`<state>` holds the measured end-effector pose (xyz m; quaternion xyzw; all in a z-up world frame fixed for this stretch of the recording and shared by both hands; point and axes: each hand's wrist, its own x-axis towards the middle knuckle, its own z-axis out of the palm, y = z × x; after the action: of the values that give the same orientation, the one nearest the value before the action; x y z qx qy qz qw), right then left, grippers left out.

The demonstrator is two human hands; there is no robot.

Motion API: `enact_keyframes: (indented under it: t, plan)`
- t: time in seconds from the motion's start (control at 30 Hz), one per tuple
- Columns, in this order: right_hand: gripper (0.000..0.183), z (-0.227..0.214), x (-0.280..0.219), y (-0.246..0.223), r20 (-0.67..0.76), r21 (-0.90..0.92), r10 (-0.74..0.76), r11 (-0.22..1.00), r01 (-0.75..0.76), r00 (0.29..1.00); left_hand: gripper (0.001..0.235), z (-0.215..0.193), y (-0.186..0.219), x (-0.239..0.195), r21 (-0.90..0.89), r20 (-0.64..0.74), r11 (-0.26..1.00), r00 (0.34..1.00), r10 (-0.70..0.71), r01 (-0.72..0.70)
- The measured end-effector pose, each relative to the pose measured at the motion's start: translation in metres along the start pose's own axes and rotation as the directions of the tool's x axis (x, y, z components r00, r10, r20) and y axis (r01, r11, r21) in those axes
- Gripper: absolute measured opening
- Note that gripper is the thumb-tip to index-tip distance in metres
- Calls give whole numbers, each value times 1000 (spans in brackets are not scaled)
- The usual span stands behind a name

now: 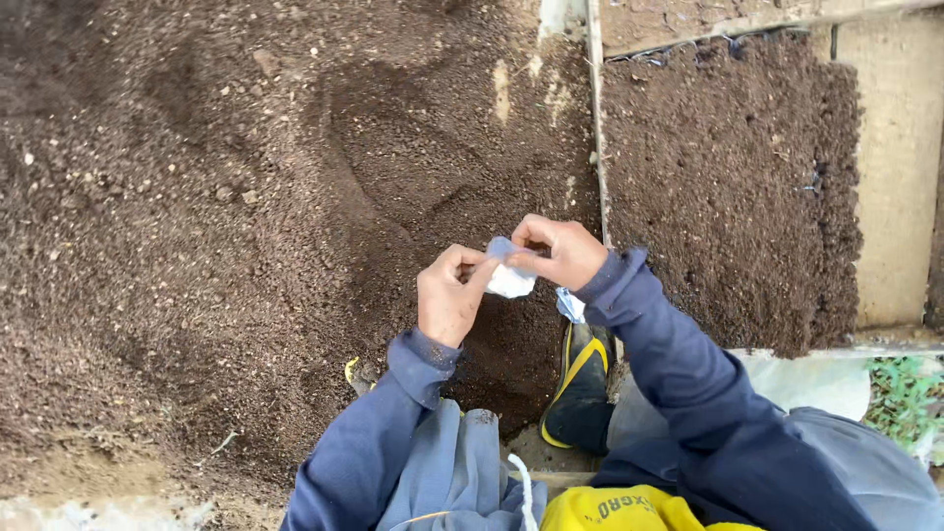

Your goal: The person kneels beside a raised garden bed and repeatedly scoops soil with their hands to cover small silver foil packets placed in the soil. They smooth the soil over the packets and occasionally pat the surface.

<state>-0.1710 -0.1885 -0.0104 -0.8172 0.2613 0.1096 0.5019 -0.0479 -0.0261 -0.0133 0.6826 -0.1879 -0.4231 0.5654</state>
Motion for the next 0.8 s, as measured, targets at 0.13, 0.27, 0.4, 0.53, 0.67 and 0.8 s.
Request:
enact_keyframes:
  t: [0.13, 0.27, 0.4, 0.53, 0.67, 0.8]
  plan:
    - [46, 22, 11, -4, -74, 484, -12, 874, 46, 997, 17, -13, -5, 1, 74, -68, 989, 989, 131, -126]
    - [45, 31, 15, -19, -222, 393, 56, 919, 36, 974, 14, -27, 43, -1, 257, -23, 941, 972, 233, -219]
    - [44, 35, 15, -15, -210, 349, 37, 936, 40, 977, 13, -25, 1, 15, 236, -63, 966, 991, 118, -100]
    - [31, 17, 14, -11, -192, 260, 143, 961, -91, 971, 17, -25, -5, 22, 546, -52, 810, 957, 286, -213]
    - [39, 2, 36, 96, -420, -315, 308, 832, -456, 853, 12, -24, -14, 22, 736, -88, 653, 931, 353, -178]
    - [36, 7, 30, 2, -483, -73, 312, 917, -392, 818, 19, -21, 25, 20, 464, -18, 854, 961, 276, -237]
